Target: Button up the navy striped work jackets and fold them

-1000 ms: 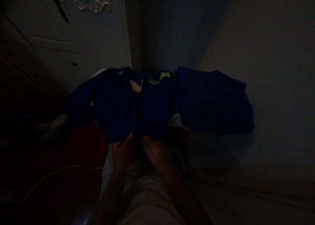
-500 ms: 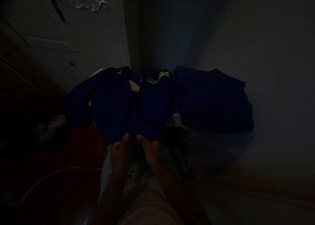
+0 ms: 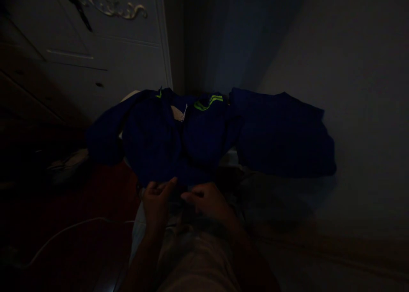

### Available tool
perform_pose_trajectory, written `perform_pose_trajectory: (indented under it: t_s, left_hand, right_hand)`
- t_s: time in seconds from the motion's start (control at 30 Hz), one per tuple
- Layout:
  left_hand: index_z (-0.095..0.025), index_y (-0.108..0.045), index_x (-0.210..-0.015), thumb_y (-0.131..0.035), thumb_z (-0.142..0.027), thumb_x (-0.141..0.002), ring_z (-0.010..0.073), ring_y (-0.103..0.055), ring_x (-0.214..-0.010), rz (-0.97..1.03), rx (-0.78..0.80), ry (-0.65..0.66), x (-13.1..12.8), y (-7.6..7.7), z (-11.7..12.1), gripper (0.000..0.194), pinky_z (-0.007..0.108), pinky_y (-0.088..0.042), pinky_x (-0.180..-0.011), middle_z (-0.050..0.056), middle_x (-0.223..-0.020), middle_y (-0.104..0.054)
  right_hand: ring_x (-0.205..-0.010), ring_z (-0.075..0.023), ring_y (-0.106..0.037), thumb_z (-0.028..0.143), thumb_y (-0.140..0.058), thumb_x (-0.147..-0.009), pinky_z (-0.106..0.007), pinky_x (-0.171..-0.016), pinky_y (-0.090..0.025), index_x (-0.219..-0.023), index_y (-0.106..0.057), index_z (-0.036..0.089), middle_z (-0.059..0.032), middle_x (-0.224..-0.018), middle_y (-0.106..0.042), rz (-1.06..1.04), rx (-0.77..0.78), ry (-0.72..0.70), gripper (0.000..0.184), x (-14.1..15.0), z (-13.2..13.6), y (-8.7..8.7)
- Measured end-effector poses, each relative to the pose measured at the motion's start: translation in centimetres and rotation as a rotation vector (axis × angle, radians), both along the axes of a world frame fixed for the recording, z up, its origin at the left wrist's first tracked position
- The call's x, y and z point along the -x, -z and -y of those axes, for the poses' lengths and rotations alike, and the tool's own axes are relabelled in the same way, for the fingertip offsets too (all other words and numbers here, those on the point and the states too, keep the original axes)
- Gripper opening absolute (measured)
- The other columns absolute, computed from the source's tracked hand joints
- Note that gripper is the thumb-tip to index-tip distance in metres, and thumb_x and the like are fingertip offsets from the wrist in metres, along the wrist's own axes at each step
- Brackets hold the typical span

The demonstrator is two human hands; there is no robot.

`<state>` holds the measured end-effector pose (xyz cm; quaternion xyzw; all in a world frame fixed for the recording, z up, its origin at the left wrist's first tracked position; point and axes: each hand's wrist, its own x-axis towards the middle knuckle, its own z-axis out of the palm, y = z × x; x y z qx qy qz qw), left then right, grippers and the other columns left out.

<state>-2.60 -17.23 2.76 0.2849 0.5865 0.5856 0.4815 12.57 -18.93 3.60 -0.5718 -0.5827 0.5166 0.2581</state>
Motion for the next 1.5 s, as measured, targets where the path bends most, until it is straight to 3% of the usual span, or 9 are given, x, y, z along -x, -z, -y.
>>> perform_pose_trajectory:
  t_s: [0.1, 0.2, 0.27, 0.43, 0.63, 0.9, 1.03, 1.27, 1.5]
  left_hand:
    - [-0.016, -0.048, -0.063, -0.08, -0.034, -0.062, 0.0054, -0.044, -0.044, -0.03, -0.035, 0.008, 0.0, -0.4, 0.2, 0.037, 0.015, -0.035, -0.042, -0.008, -0.049, -0.049]
    - [-0.016, -0.05, -0.062, -0.08, -0.032, -0.062, 0.0066, -0.049, -0.047, -0.043, -0.058, 0.021, -0.1, -0.8, 0.2, 0.034, 0.015, -0.037, -0.043, -0.006, -0.051, -0.054]
    - [-0.015, -0.053, -0.061, -0.079, -0.032, -0.063, 0.0082, -0.054, -0.049, -0.059, -0.074, 0.033, -0.1, -0.8, 0.0, 0.032, 0.016, -0.04, -0.046, -0.003, -0.054, -0.058]
    - [-0.013, -0.062, -0.068, -0.079, -0.037, -0.065, 0.0131, -0.062, -0.06, -0.098, -0.098, 0.081, 0.2, -0.2, -0.4, 0.029, 0.02, -0.047, -0.053, 0.003, -0.065, -0.068]
    - [-0.014, -0.061, -0.071, -0.078, -0.039, -0.068, 0.012, -0.061, -0.061, -0.056, -0.084, 0.089, 0.4, 0.2, -0.5, 0.03, 0.019, -0.046, -0.054, 0.001, -0.067, -0.068]
    - [-0.014, -0.059, -0.065, -0.077, -0.039, -0.069, 0.0093, -0.054, -0.057, -0.094, -0.124, 0.072, -0.1, 0.1, -1.1, 0.031, 0.018, -0.042, -0.053, -0.001, -0.062, -0.062]
    - [-0.014, -0.06, -0.063, -0.077, -0.037, -0.068, 0.0092, -0.054, -0.057, -0.099, -0.15, 0.049, -0.5, -0.3, -1.5, 0.03, 0.018, -0.042, -0.053, -0.001, -0.061, -0.061]
    - [-0.014, -0.064, -0.065, -0.077, -0.036, -0.068, 0.013, -0.06, -0.063, -0.093, -0.191, 0.067, -0.7, -0.6, -1.9, 0.026, 0.022, -0.046, -0.059, 0.002, -0.066, -0.067]
    - [-0.015, -0.059, -0.063, -0.078, -0.035, -0.067, 0.0115, -0.057, -0.062, 0.006, -0.198, 0.129, -0.3, -0.1, -2.2, 0.028, 0.02, -0.044, -0.059, 0.001, -0.064, -0.064]
  right_hand:
    - [-0.047, -0.0055, -0.049, 0.046, -0.06, -0.088, -0.016, -0.047, -0.039, -0.075, -0.071, 0.013, 0.0005, -0.051, -0.056, -0.052, -0.461, 0.132, 0.038, -0.4, 0.6, -1.9]
    - [-0.083, -0.0124, -0.064, 0.036, -0.066, -0.087, -0.023, -0.074, -0.053, -0.108, -0.071, 0.018, -0.0057, -0.091, -0.069, 0.052, -0.83, 0.061, 0.028, 0.3, -0.5, -2.6]
    - [-0.104, -0.016, -0.061, 0.034, -0.065, -0.088, -0.03, -0.09, -0.052, -0.117, -0.068, 0.021, -0.0079, -0.112, -0.065, 0.15, -0.936, -0.014, 0.032, 0.6, -2.0, -2.2]
    - [-0.101, -0.0113, -0.063, 0.029, -0.057, -0.093, -0.024, -0.088, -0.054, -0.119, -0.067, 0.021, -0.0063, -0.11, -0.065, 0.141, -0.929, -0.148, 0.029, 0.1, -5.1, -0.5]
    - [-0.104, -0.0117, -0.061, 0.026, -0.05, -0.097, -0.024, -0.089, -0.053, -0.128, -0.061, 0.019, -0.0081, -0.114, -0.063, 0.168, -0.943, -0.314, 0.033, -0.4, -5.7, -0.6]
    - [-0.1, -0.0114, -0.062, 0.027, -0.049, -0.098, -0.024, -0.088, -0.052, -0.119, -0.062, 0.015, -0.0085, -0.108, -0.063, 0.142, -0.852, -0.285, 0.028, -0.5, -6.3, -0.5]
    - [-0.084, -0.0095, -0.063, 0.025, -0.049, -0.097, -0.021, -0.078, -0.053, -0.11, -0.066, 0.014, -0.0064, -0.095, -0.065, 0.102, -0.895, -0.219, 0.023, -0.9, -6.8, -0.3]
    - [-0.075, -0.0087, -0.063, 0.026, -0.058, -0.093, -0.018, -0.067, -0.05, -0.098, -0.071, 0.014, -0.005, -0.085, -0.067, -0.005, -0.891, -0.14, 0.018, -1.0, -7.0, -1.1]
    - [-0.074, -0.0082, -0.063, 0.017, -0.058, -0.091, -0.018, -0.065, -0.05, -0.095, -0.071, 0.014, -0.0048, -0.084, -0.067, 0.014, -1.004, -0.179, 0.014, -1.1, -7.4, -1.3]
